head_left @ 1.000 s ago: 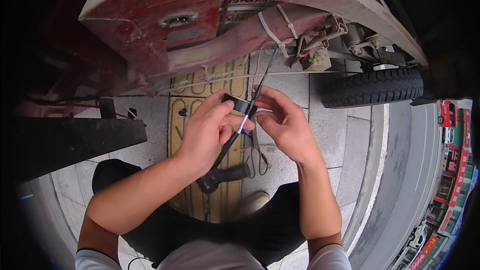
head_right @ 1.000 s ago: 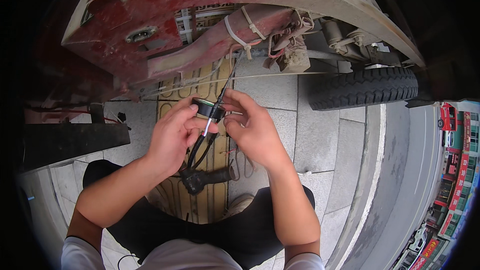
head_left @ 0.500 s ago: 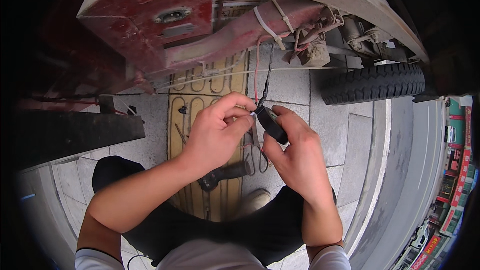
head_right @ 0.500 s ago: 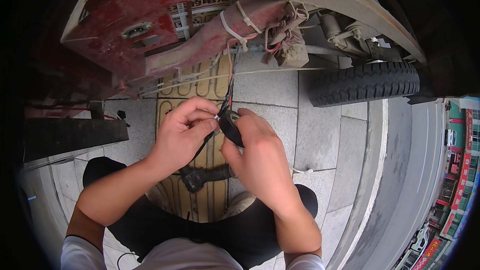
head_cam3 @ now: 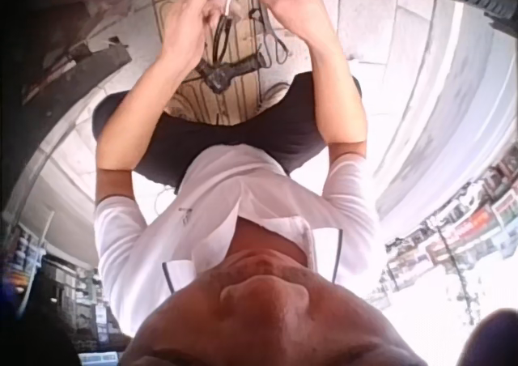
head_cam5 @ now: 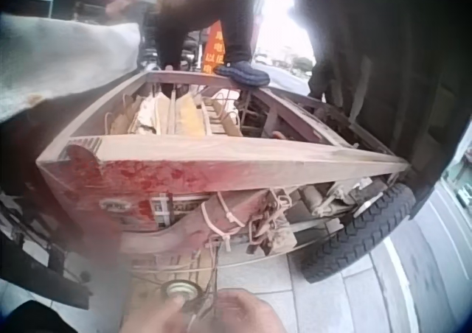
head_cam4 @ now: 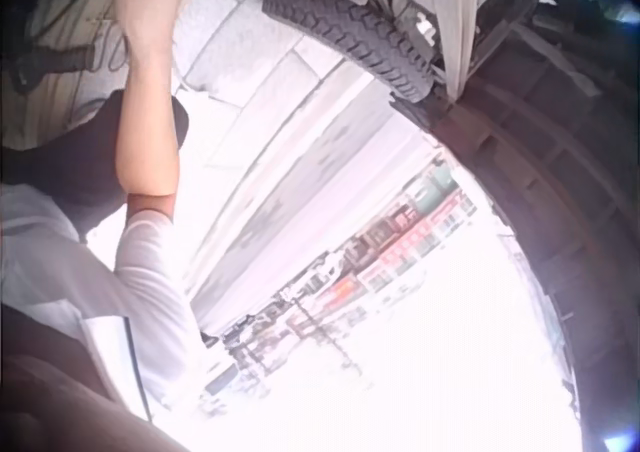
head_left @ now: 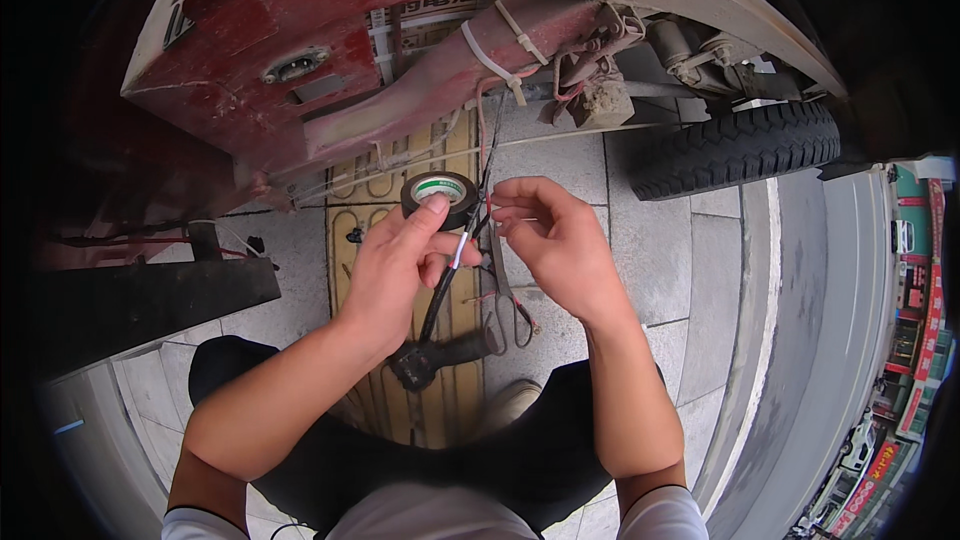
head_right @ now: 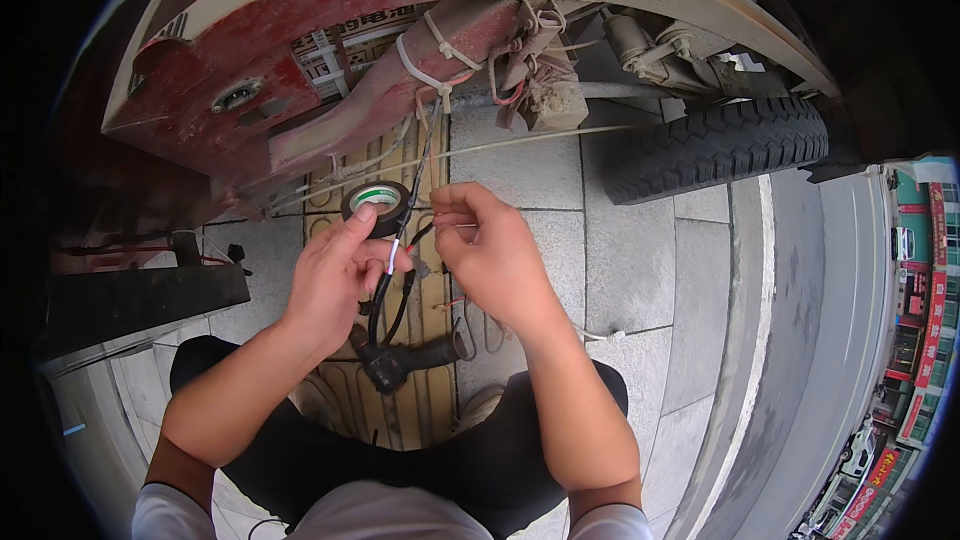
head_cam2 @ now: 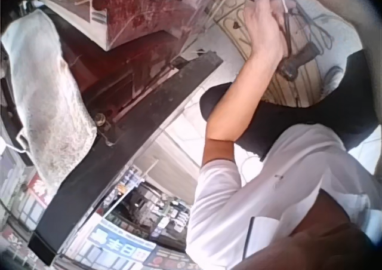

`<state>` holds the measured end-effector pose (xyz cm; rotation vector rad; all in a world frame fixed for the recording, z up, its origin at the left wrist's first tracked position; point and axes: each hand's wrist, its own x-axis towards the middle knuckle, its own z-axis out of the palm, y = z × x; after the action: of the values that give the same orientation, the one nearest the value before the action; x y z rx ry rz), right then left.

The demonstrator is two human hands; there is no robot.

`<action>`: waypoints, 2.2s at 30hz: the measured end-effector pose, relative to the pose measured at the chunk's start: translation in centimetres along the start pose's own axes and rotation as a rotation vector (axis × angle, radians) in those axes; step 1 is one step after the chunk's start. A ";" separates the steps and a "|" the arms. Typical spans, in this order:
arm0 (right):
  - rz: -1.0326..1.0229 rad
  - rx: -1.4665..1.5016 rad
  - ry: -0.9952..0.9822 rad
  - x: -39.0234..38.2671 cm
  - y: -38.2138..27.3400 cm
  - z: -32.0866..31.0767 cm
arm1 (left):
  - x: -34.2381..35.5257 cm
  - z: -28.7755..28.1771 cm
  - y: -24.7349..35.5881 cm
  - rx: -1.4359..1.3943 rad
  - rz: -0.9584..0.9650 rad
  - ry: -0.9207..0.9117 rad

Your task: The person strips the insulation from several wires using pliers, twists the exposed ends together, and wraps the connections with black electrical tape. The work is performed on the underside of a red vehicle frame.

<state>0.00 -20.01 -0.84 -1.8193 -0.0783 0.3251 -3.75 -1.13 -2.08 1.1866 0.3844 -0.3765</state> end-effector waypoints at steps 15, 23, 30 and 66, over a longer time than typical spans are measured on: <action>-0.303 -0.493 -0.034 -2.3 -1.7 -0.8 | 0.3 -0.3 0.2 0.179 0.160 -0.157; -0.284 -0.325 -0.006 -3.2 -3.9 -0.7 | -0.5 0.6 0.3 0.910 0.697 0.064; -0.029 0.250 -0.077 0.2 -0.8 -0.3 | 0.6 0.0 1.5 0.149 0.134 -0.044; -0.040 0.053 -0.143 -2.0 -3.5 -2.9 | -0.3 1.1 0.5 0.533 0.315 0.010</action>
<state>-0.74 -22.20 3.49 -1.7381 -0.2043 0.4250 -3.67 -1.99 -1.17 1.7412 0.0981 -0.2002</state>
